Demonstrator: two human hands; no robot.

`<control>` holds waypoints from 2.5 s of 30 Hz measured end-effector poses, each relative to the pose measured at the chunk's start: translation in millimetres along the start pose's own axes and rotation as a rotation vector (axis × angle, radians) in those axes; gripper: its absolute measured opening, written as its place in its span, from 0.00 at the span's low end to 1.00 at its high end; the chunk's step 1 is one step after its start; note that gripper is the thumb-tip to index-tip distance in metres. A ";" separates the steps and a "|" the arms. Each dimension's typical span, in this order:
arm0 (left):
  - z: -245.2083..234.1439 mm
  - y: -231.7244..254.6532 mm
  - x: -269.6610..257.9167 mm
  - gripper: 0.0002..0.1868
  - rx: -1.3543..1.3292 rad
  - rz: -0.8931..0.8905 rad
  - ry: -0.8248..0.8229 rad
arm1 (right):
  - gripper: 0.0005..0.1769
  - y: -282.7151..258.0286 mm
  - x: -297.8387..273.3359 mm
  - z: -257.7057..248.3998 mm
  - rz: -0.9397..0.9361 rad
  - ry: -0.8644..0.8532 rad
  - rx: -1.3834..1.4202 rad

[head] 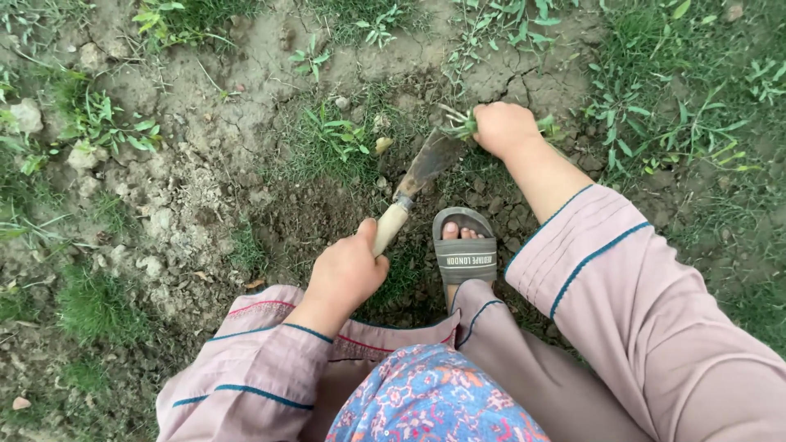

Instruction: Removing weeds from the soil using a hand trowel and bare hands.

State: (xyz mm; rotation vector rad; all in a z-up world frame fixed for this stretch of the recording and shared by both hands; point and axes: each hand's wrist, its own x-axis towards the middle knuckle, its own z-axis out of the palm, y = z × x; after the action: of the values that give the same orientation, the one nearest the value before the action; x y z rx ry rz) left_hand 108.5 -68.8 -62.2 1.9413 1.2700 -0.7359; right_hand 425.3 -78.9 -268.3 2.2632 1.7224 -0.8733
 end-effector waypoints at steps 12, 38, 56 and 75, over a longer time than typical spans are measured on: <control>-2.9 -19.6 -1.8 0.21 -0.080 0.006 -0.015 | 0.15 -11.7 0.0 -2.5 -0.021 -0.084 -0.038; -14.0 -1.2 -3.2 0.26 -0.117 0.071 0.059 | 0.17 77.4 -47.7 19.8 0.331 -0.250 1.823; 22.5 16.2 13.8 0.32 0.349 0.304 0.291 | 0.10 90.7 -64.6 40.9 0.433 -0.137 1.698; -38.2 44.6 24.0 0.32 0.053 0.343 0.297 | 0.10 113.5 -85.4 42.9 0.437 -0.031 1.708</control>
State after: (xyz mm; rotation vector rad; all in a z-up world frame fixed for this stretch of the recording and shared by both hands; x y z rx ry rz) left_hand 161.8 -38.0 -46.9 2.2969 1.0469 -0.3204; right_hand 501.2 -205.7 -281.2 2.9697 0.0102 -2.7910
